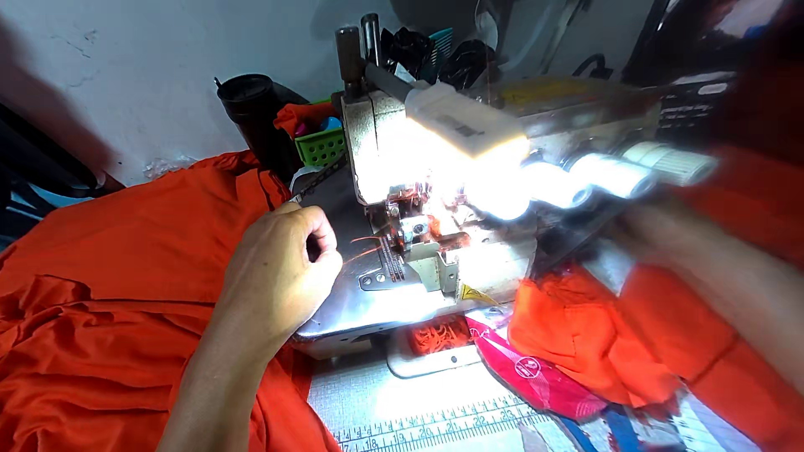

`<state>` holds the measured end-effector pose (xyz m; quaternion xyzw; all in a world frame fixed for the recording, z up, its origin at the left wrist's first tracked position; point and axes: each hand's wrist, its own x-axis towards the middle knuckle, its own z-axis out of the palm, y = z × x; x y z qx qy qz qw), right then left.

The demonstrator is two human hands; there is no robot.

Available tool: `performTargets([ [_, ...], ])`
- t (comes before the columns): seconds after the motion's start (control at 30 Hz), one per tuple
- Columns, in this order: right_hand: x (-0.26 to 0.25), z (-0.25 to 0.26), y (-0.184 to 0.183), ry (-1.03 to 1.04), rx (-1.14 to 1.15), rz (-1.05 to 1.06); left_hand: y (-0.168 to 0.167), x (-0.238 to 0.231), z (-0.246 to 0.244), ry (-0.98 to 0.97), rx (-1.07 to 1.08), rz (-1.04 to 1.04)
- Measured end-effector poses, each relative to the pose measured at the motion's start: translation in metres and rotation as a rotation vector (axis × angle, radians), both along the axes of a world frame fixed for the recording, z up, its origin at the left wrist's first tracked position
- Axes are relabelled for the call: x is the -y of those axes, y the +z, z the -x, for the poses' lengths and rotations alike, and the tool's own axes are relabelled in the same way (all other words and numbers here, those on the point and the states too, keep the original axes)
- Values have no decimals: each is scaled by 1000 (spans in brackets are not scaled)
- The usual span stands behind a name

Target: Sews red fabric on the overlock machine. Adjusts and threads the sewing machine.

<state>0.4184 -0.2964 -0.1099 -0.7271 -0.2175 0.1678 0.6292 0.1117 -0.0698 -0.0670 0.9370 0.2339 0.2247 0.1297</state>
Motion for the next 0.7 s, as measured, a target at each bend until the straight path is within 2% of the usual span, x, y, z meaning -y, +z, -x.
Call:
performTargets([
  [0.17,0,2,4,-35,51,62,5,5,-8,66,-5,-63],
  [0.27,0,0,3,-29,85,88,4,7,-10,-14,60,-58],
  [0.4,1,-4,0,9,73,56,3,15,-28,-119,129,64],
  [0.53,1,-4,-1,1,61,71,1,16,-38,-113,147,113],
  [0.6,1,-1,3,-45,143,170,0,16,-40,-94,121,91],
  [0.67,7,7,15,-86,347,325,-4,16,-41,-76,99,43],
  [0.7,14,6,19,-110,455,318,-6,17,-42,-69,95,32],
])
